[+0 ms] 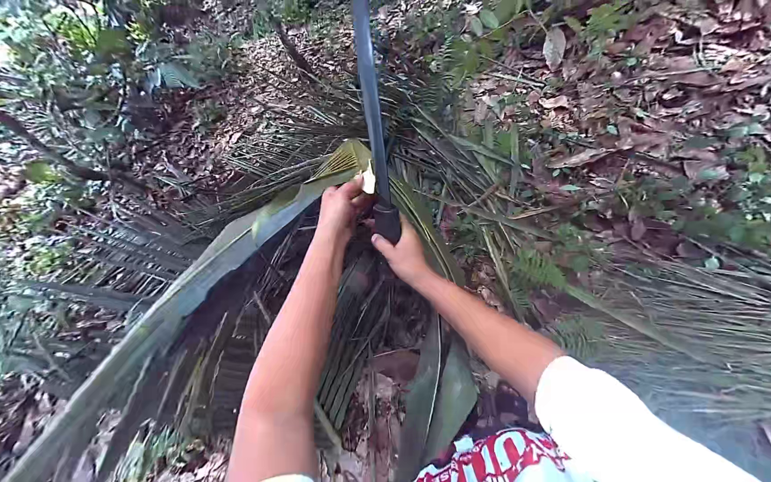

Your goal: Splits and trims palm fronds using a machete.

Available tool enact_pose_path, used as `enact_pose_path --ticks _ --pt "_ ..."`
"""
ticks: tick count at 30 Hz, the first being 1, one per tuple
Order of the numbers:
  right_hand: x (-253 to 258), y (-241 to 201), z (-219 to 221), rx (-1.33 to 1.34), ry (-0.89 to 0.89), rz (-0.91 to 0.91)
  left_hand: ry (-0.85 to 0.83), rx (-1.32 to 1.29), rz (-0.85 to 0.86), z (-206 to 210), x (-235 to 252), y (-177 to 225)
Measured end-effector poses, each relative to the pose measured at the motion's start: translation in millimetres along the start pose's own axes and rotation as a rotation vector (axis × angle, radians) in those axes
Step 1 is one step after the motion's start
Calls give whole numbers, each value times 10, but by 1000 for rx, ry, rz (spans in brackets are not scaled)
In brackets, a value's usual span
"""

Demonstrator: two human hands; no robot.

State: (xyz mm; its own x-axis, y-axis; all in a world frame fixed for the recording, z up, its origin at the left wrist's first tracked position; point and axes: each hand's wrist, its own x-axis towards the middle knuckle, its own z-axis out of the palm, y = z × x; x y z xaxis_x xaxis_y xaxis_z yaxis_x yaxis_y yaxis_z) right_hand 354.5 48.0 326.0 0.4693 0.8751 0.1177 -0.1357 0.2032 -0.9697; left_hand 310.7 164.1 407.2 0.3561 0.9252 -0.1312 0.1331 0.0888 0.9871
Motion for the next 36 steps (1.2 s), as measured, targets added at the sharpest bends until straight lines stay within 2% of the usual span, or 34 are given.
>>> enact_pose_path --ticks 3,5,7,8,9,11,12,13,15,17,19,21,26,28,31,34,36 --pt "247 138 -304 -207 81 10 -34 120 24 7 -1 -46" --pt "322 194 -521 -307 98 -87 -137 432 116 -80 -130 -72" --pt "420 268 -768 -421 107 -196 -335 851 257 -135 -386 29" --pt "462 291 -891 -471 118 -227 -410 1003 403 -137 -531 73" --pt "498 334 -1009 -512 142 -254 -441 1077 631 -137 -634 69" --pt "599 381 -1222 -534 225 -292 -353 1053 1134 -58 -571 37" --pt "670 398 -1298 -520 282 -315 -303 1052 1219 14 -441 59" --pt "744 401 -1358 -509 330 -329 -289 1088 1163 90 -286 107" --pt "905 318 -1443 -501 411 -348 -346 1234 827 263 51 291" --pt "1066 194 -1506 -526 488 -369 -471 1327 513 422 393 478" --pt "1249 90 -1576 -554 569 -391 -566 1290 390 504 678 571" --pt "1428 -36 -1622 -549 641 -402 -613 1279 366 553 879 654" --pt "1916 -546 -1422 -498 661 -505 -577 1331 516 419 1172 1246" --pt "2106 -824 -1140 -502 603 -536 -541 1355 523 143 1236 1542" --pt "2247 -1190 -601 -532 449 -530 -473 1381 489 -489 1313 1837" --pt "2204 -1307 -141 -598 267 -586 -575 1359 416 -1036 1392 2139" --pt "2145 -1263 74 -579 172 -613 -618 1361 394 -1081 1365 2300"
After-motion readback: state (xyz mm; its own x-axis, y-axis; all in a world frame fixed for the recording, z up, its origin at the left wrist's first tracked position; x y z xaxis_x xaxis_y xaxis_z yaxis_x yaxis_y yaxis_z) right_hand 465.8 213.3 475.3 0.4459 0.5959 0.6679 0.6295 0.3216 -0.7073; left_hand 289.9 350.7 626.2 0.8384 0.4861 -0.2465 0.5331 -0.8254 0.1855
